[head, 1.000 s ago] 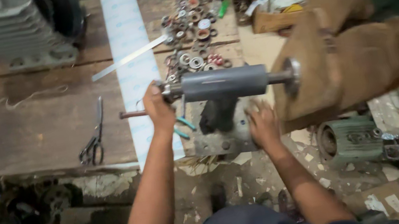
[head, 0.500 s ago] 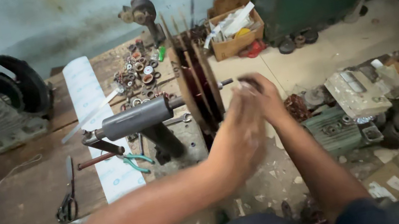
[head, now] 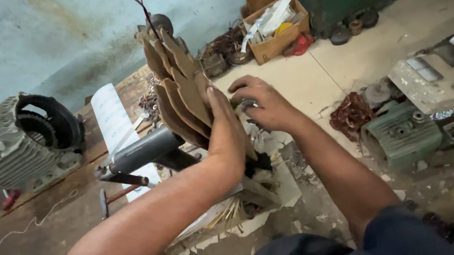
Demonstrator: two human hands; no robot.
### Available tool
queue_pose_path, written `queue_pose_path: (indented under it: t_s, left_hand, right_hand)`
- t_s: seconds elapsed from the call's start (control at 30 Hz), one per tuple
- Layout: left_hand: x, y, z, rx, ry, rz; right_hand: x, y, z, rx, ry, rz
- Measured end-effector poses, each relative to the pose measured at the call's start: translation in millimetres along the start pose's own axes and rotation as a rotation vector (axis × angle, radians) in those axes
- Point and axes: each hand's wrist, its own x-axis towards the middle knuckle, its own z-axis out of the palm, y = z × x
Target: The person winds enameled copper wire around a wooden coil form mounted on a bench fixture, then ties the wound coil with white string, knots it, cuts the string with scissors, and lifts the finished coil off the form, placing it with other completed coils on the workbench.
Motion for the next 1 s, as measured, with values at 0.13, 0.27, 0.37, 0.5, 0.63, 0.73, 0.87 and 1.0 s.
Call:
queue_pose_path:
  t_s: [0.13, 0.27, 0.37, 0.5, 0.63, 0.73, 0.87, 1.0]
  left_hand:
    - [-2.0, -2.0, 0.6, -0.017, -0.023, 0.032]
    - [-3.4, -4.1, 6.4, -0.009, 0.025, 0.023]
    - [-4.9, -4.2, 8.7, 0.0, 0.01, 0.048]
    - [-6.2, -5.8, 10.4, -0.03, 0.029, 0.067]
    - [-5.3, -4.7, 11.0, -0.006, 0.034, 0.061]
    - [-3.2, -2.0, 11.8, -0.013, 0.039, 0.028]
    - [-1.1, -0.5, 12.6, -0.009, 0.04, 0.027]
    - [0.1, -1.6, 11.2, -0.03, 0.021, 0.046]
  right_hand:
    - [-11.0, -20.1, 4.4, -0.479, 0.006, -0.104]
    - [-16.4, -29.4, 2.1, -0.359, 0.101, -0.082]
    - [-16.3, -37.2, 8.4, -0.498, 0.084, -0.087]
    - [-12.7, -44.3, 8.7, -0.552, 0.11, -0.09]
    - [-14.6, -47.3, 4.4, -0.632, 0.11, -0.032]
    - [-15.0, -45.9, 3.5, -0.581, 0.122, -0.129]
    - [-18.3, -44.8, 3.3, -0.664, 0.136, -0.131]
    - [-22.0, -45.3, 3.7, -0.655, 0.161, -0.073]
